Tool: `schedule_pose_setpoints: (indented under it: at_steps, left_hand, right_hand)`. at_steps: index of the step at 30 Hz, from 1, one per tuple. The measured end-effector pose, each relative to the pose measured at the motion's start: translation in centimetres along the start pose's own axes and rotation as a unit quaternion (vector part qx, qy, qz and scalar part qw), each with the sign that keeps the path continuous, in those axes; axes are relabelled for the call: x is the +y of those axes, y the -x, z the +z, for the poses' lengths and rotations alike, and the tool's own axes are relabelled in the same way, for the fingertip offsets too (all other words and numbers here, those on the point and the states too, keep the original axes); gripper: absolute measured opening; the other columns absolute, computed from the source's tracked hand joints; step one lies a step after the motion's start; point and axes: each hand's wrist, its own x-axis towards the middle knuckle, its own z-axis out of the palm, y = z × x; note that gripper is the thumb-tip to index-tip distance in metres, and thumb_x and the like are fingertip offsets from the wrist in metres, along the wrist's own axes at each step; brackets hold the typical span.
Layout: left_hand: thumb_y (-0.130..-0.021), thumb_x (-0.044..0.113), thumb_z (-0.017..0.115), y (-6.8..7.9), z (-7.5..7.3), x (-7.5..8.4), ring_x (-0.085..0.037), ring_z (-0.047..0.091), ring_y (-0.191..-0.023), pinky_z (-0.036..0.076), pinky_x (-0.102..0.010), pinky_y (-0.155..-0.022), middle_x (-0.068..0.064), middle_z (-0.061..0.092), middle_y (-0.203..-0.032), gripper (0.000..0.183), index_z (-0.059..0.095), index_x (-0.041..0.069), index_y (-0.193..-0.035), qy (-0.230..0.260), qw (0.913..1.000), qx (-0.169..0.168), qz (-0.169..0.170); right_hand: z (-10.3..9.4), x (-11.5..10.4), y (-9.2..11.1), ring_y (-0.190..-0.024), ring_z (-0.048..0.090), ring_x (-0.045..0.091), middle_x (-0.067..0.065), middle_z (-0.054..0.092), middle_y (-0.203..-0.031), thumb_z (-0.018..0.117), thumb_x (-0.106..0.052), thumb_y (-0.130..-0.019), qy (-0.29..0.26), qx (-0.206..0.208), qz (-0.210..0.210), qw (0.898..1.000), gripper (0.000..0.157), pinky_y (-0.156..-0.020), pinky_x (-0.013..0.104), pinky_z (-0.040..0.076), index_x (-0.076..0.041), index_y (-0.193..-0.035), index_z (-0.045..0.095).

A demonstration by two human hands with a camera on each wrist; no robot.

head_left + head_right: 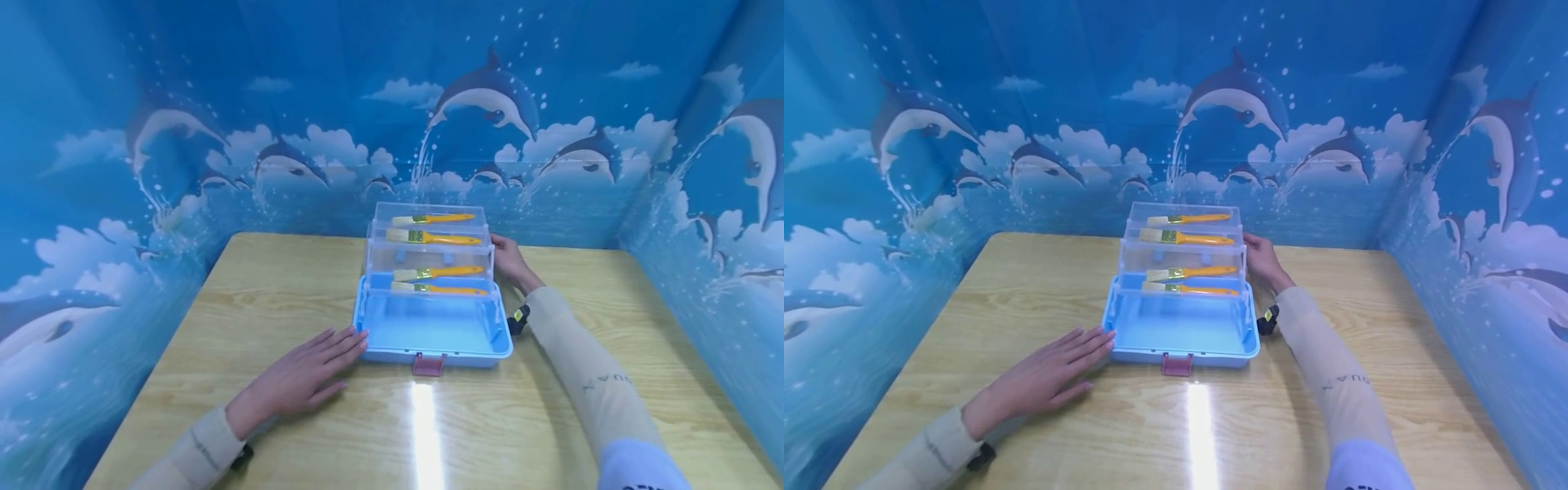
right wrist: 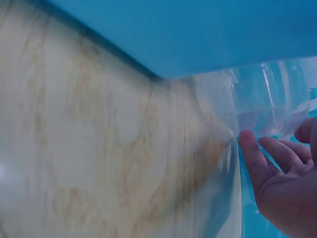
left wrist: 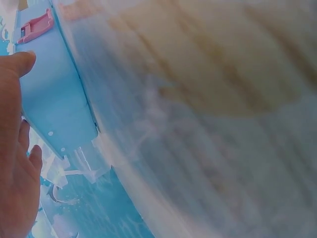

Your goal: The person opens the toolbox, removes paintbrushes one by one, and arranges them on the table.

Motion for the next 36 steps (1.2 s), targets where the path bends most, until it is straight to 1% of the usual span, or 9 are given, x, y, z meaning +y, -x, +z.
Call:
schedule_pose_setpoints:
  at_steps: [5, 9, 14, 18, 21, 23, 29, 32, 36]
  left_hand:
    - [-0.106, 0.040, 0.052, -0.1, 0.0, 0.0, -0.017, 0.016, -0.157, 0.020, -0.043, -0.128, 0.006, 0.014, -0.171, 0.068, 0.022, 0.019, -0.163, -0.004, 1.0000, 0.003, 0.002]
    - [-0.106, 0.040, 0.051, -0.1, 0.2, 0.1, -0.017, 0.015, -0.157, 0.019, -0.043, -0.128, 0.006, 0.012, -0.171, 0.069, 0.019, 0.020, -0.163, -0.002, 1.0000, 0.005, 0.001]
    - [-0.106, 0.041, 0.051, 0.0, 0.3, 0.2, -0.016, 0.014, -0.157, 0.019, -0.044, -0.128, 0.007, 0.011, -0.171, 0.069, 0.018, 0.021, -0.164, 0.008, 1.0000, 0.001, -0.003]
    - [-0.106, 0.041, 0.051, 0.1, 0.2, 0.2, -0.016, 0.014, -0.157, 0.019, -0.044, -0.128, 0.007, 0.011, -0.171, 0.069, 0.020, 0.020, -0.164, 0.003, 1.0000, 0.003, -0.006]
    - [-0.106, 0.042, 0.050, 0.1, 0.2, 0.2, -0.016, 0.013, -0.157, 0.019, -0.044, -0.128, 0.007, 0.010, -0.171, 0.069, 0.020, 0.020, -0.164, 0.002, 1.0000, 0.001, -0.008]
    - [-0.106, 0.043, 0.050, 0.1, 0.2, 0.1, -0.016, 0.013, -0.157, 0.019, -0.044, -0.128, 0.008, 0.010, -0.171, 0.069, 0.020, 0.021, -0.164, 0.002, 1.0000, -0.003, -0.009]
    - [-0.106, 0.043, 0.050, 0.0, 0.1, 0.1, -0.017, 0.014, -0.157, 0.019, -0.044, -0.128, 0.007, 0.011, -0.171, 0.069, 0.020, 0.019, -0.163, 0.000, 1.0000, -0.002, -0.006]
    - [-0.106, 0.043, 0.051, 0.0, 0.1, 0.1, -0.017, 0.014, -0.157, 0.019, -0.044, -0.128, 0.006, 0.010, -0.171, 0.070, 0.019, 0.019, -0.164, -0.004, 1.0000, 0.002, -0.003]
    - [-0.106, 0.043, 0.050, 0.0, 0.2, 0.1, -0.017, 0.014, -0.157, 0.019, -0.044, -0.128, 0.006, 0.010, -0.171, 0.071, 0.017, 0.020, -0.164, -0.003, 1.0000, -0.001, -0.004]
  right_hand:
    - [0.0, 0.7, -0.1, -0.138, 0.049, 0.036, 0.021, 0.046, -0.154, 0.040, -0.023, -0.110, 0.001, 0.012, 0.004, 1.000, 0.051, -0.112, 0.044, 0.049, -0.007, -0.158, 0.035]
    - [0.0, 0.8, 0.1, -0.141, 0.047, 0.036, 0.022, 0.044, -0.156, 0.037, -0.027, -0.111, 0.004, 0.020, 0.009, 1.000, 0.051, -0.116, 0.047, 0.044, -0.006, -0.158, 0.035]
    - [0.0, 0.6, 1.1, -0.145, 0.042, 0.037, 0.021, 0.038, -0.160, 0.032, -0.032, -0.112, 0.017, 0.009, 0.005, 1.000, 0.054, -0.119, 0.050, 0.040, -0.006, -0.160, 0.029]
    - [-0.2, 0.1, 2.3, -0.146, 0.040, 0.038, 0.022, 0.037, -0.160, 0.033, -0.034, -0.112, 0.074, 0.013, -0.024, 0.997, 0.056, -0.119, 0.053, 0.039, -0.004, -0.159, 0.029]
    - [-0.5, -0.3, 3.4, -0.147, 0.037, 0.041, 0.025, 0.034, -0.161, 0.035, -0.035, -0.112, 0.123, 0.017, -0.053, 0.991, 0.059, -0.119, 0.056, 0.038, 0.001, -0.158, 0.028]
    - [-0.7, -0.5, 4.2, -0.147, 0.035, 0.043, 0.027, 0.032, -0.161, 0.037, -0.034, -0.112, 0.141, 0.017, -0.068, 0.988, 0.060, -0.119, 0.057, 0.037, 0.003, -0.158, 0.026]
    - [-1.1, -1.6, 6.3, -0.150, 0.030, 0.044, 0.027, 0.027, -0.163, 0.038, -0.028, -0.112, 0.154, 0.021, -0.094, 0.983, 0.059, -0.121, 0.058, 0.032, 0.004, -0.159, 0.023]
    - [-1.0, -2.1, 7.2, -0.151, 0.028, 0.044, 0.026, 0.026, -0.164, 0.038, -0.027, -0.112, 0.155, 0.028, -0.106, 0.982, 0.058, -0.123, 0.058, 0.029, 0.003, -0.159, 0.023]
    - [-0.8, -2.7, 8.3, -0.151, 0.027, 0.044, 0.024, 0.026, -0.165, 0.041, -0.026, -0.111, 0.166, 0.038, -0.130, 0.977, 0.057, -0.124, 0.060, 0.026, 0.001, -0.159, 0.026]
